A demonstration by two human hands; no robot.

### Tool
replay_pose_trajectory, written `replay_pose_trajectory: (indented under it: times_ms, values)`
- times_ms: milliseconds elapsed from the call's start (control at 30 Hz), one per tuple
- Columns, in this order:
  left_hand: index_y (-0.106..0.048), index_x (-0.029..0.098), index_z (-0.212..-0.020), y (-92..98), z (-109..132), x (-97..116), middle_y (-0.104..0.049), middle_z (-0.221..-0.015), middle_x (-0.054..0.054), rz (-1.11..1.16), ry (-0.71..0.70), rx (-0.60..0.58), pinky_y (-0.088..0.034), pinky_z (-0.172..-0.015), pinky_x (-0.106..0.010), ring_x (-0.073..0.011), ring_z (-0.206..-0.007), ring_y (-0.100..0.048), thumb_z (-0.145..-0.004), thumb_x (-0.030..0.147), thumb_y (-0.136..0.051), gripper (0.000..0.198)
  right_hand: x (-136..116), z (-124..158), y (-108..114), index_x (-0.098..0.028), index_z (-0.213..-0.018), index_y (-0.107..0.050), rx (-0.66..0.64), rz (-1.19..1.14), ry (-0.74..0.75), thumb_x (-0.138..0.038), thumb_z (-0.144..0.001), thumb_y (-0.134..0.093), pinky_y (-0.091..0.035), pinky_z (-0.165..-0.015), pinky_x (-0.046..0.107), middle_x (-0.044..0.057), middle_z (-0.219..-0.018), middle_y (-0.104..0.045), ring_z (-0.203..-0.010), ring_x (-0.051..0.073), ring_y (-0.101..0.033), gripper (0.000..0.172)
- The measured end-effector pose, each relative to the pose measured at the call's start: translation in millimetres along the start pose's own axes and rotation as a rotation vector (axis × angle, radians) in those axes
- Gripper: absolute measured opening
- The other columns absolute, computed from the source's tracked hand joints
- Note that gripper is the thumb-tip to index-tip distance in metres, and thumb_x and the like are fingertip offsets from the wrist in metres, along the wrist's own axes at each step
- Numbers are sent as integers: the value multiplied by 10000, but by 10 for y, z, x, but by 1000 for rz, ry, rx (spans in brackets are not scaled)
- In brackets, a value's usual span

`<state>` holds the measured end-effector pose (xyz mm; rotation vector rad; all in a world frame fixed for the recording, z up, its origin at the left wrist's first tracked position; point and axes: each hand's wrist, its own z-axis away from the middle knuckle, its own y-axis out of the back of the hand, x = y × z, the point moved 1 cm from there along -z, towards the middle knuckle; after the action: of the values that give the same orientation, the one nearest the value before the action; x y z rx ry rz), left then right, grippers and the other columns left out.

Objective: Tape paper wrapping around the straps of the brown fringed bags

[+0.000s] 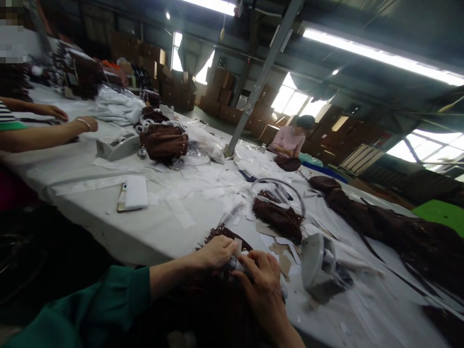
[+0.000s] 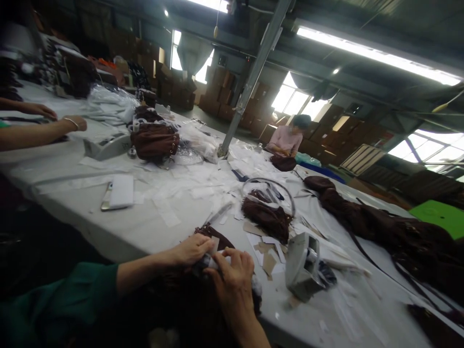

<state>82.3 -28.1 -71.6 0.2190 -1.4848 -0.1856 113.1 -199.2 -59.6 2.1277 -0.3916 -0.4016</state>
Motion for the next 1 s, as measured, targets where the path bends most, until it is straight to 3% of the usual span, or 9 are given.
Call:
replay_pose_trajectory:
  times_ms: [233,400,467,600,667,733,800,900,1000]
  values:
    - [-574,145,-769,74,50,101,-477,-544,38,281,121,-316,-315,-373,-195,-79,-384,-400,-814,636,-472,503,82,-76,50,-283,-1049,-661,-49,-78,34,-336,-865,-604,-503,-771,422,74,-987,-575,-905,259,-562,200]
    - [-645,126,-860,157,153,152,-584,-730,1,359,-31,-433,-386,-513,-180,-96,-598,-513,-709,298,-695,234,80,-38,47,-278,-955,-672,-50,-181,-3,-277,-858,-586,-513,-770,429,68,-953,-590,-889,258,-581,129]
    - [-652,128,-870,176,196,160,-578,-720,14,364,-32,-417,-376,-525,-183,-94,-599,-502,-702,237,-668,201,84,-22,40,-276,-1002,-648,-103,-336,-63,-281,-843,-601,-519,-800,409,64,-999,-606,-932,253,-600,165]
    - [-671,122,-832,175,240,188,-542,-680,36,231,-86,-337,-339,-532,-189,-85,-589,-446,-722,230,-621,162,105,-72,54,-265,-1295,-448,-149,-691,-305,-300,-870,-574,-535,-789,317,46,-1018,-652,-941,204,-647,444]
    - [-678,119,-825,148,231,183,-536,-665,41,160,-120,-327,-329,-525,-192,-86,-585,-439,-713,201,-601,159,91,-131,74,-249,-1206,-537,-139,-706,-356,-302,-885,-560,-532,-725,293,28,-918,-674,-850,191,-666,326]
    - [-681,116,-831,114,204,154,-542,-658,40,138,-135,-291,-323,-513,-190,-88,-583,-448,-690,160,-583,177,56,-185,97,-238,-964,-654,-117,-644,-314,-286,-891,-556,-515,-684,294,20,-834,-686,-773,186,-666,131]
    - [-690,112,-835,84,172,113,-565,-670,30,146,-126,-207,-344,-528,-186,-94,-607,-477,-676,153,-595,190,19,-217,124,-242,-848,-670,-36,-540,-204,-240,-896,-541,-491,-710,321,8,-795,-700,-727,181,-666,138]
    - [-709,111,-861,40,144,63,-603,-686,4,232,-45,-114,-385,-534,-192,-100,-597,-510,-689,247,-650,227,-22,-223,167,-266,-918,-661,65,-331,-7,-158,-888,-531,-396,-897,411,-19,-827,-725,-715,174,-675,171]
    - [-700,104,-907,-11,151,35,-590,-619,-1,438,145,-119,-333,-390,-193,-81,-425,-458,-679,368,-684,349,-53,-220,212,-277,-984,-647,89,-164,112,-123,-887,-511,-246,-1022,464,-29,-870,-734,-825,199,-682,227]
